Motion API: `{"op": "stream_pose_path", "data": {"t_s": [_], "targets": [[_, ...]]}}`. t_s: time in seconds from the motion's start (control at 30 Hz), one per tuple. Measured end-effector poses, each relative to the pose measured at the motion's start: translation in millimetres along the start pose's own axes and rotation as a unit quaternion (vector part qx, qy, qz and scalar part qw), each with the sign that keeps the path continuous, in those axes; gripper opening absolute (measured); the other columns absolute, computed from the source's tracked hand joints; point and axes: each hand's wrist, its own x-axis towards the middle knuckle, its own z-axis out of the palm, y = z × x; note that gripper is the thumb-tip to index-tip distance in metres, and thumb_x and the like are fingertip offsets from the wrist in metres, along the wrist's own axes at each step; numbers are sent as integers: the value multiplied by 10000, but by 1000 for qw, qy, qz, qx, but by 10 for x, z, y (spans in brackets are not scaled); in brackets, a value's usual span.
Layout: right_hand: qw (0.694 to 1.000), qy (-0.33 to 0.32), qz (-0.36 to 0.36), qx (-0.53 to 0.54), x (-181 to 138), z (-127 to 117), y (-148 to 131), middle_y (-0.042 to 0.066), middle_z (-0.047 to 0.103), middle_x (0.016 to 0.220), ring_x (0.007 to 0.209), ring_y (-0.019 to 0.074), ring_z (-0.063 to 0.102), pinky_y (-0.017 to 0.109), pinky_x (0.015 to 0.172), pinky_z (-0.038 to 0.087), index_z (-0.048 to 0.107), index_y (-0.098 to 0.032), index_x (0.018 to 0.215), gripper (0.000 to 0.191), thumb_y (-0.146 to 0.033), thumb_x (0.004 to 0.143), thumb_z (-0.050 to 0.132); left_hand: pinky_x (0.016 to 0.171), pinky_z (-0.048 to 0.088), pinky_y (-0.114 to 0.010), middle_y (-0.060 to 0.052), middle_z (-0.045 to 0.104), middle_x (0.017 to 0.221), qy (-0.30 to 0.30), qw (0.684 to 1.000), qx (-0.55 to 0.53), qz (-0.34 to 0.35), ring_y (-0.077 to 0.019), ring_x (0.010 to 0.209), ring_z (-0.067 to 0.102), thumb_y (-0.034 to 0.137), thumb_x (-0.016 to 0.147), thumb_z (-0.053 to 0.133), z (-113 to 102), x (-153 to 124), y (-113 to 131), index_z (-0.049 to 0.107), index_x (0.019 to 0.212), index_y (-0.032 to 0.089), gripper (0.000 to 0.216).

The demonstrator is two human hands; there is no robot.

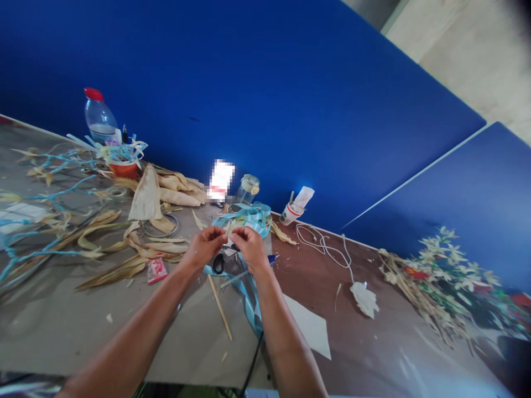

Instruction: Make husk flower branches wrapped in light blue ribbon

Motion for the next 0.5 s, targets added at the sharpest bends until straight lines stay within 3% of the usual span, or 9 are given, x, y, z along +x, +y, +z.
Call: {"op": "stream_pose_path", "data": {"t_s": [0.3, 0.5], "targets": [[995, 10, -39, -94, -16, 6, -14, -6, 583, 644, 606, 124, 510, 247, 619, 411, 583, -155, 666, 161, -316, 664, 573, 416, 224, -195, 69, 499, 497, 6, 1000, -1, 19, -42, 411, 349, 361, 525, 756, -10, 48, -98, 570, 660, 147, 314], [995, 26, -18, -98, -1, -32, -33, -38, 519, 582, 555, 103, 442, 228, 570, 369, 562, -164, 645, 154, -317, 664, 547, 421, 259, -196, 54, 541, 517, 20, 1000, 6, 12, -49, 409, 376, 362, 528, 754, -21, 40, -92, 572, 703, 142, 334]]}}
